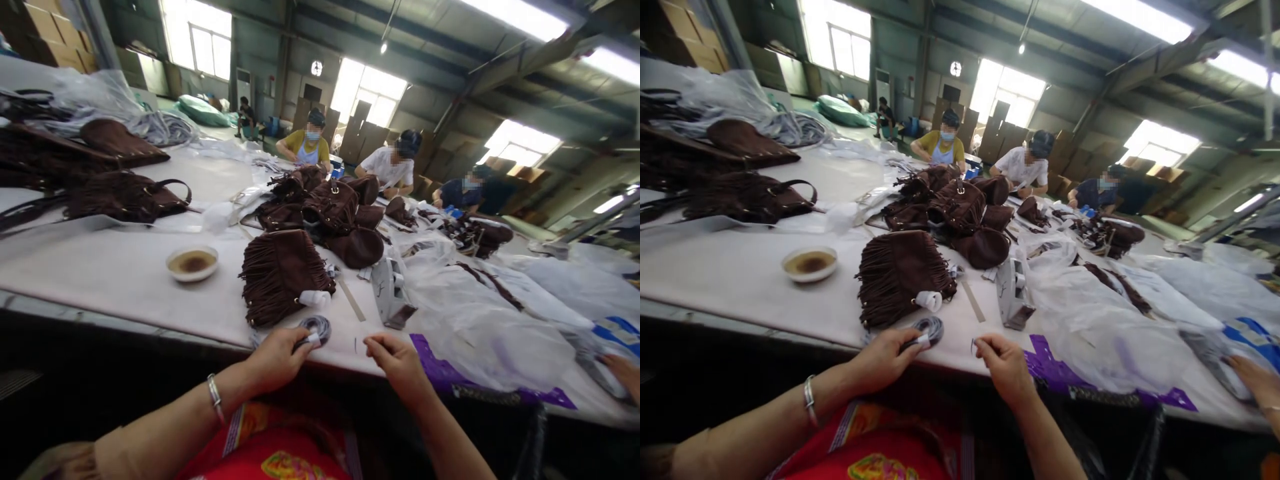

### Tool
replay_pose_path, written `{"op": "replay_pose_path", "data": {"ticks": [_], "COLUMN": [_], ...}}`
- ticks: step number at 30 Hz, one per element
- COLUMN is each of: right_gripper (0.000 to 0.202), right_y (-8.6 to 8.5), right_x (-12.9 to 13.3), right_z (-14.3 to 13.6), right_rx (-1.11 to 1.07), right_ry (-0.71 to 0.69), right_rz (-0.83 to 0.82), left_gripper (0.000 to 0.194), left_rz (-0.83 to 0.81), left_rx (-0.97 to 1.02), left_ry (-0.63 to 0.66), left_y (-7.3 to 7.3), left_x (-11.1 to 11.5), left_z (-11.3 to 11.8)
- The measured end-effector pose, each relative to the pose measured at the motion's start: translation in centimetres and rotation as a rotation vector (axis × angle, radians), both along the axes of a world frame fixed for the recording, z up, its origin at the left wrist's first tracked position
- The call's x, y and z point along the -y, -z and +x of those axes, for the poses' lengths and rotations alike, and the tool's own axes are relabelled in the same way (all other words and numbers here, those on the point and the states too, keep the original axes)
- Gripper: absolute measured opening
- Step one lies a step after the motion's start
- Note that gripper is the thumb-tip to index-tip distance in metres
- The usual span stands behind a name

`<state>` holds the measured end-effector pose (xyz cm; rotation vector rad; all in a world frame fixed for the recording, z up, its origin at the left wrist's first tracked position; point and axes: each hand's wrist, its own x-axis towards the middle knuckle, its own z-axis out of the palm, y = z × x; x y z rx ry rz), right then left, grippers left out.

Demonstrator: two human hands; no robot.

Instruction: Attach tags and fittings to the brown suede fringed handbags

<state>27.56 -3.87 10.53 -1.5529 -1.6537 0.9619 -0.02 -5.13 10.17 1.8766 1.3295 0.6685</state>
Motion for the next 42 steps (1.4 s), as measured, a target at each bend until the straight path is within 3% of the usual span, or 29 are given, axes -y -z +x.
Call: {"op": "replay_pose_path", "data": {"ticks": [4, 8, 12, 30, 42], "right_gripper": [0.037, 0.028, 0.023, 0.044, 0.049], "right_y": [-0.5, 0.4, 1.4, 2.9, 4.2], "right_x": [2.6, 2.2, 1.7, 2.3, 2.7], "right_z": [-6.8, -9.5, -9.8, -10.2, -11.5], "right_rx": [-0.204, -0.291, -0.327, -0.353, -0.672], "right_ry": [-0.139, -0.099, -0.036, 0.108, 0.258], "right_rz": [-0.076, -0.122, -0.194, -0.242, -0.506], "left_gripper": [0.031, 0.024, 0.022, 0.020, 0.024], "left_rz": [0.087, 0.160, 0.211, 0.241, 0.249], "left_rx": [-0.021, -0.096, -0.135, -0.378, -0.480], "left_ry": [-0.009, -0.029, -0.074, -0.062, -0.014], "left_y": [0.7, 1.1, 1.3, 1.8, 1.6], "left_x": [0.4, 0.8, 1.2, 1.6, 1.9], "left_z": [0.5, 0.5, 0.5, 1.3, 1.4]}}
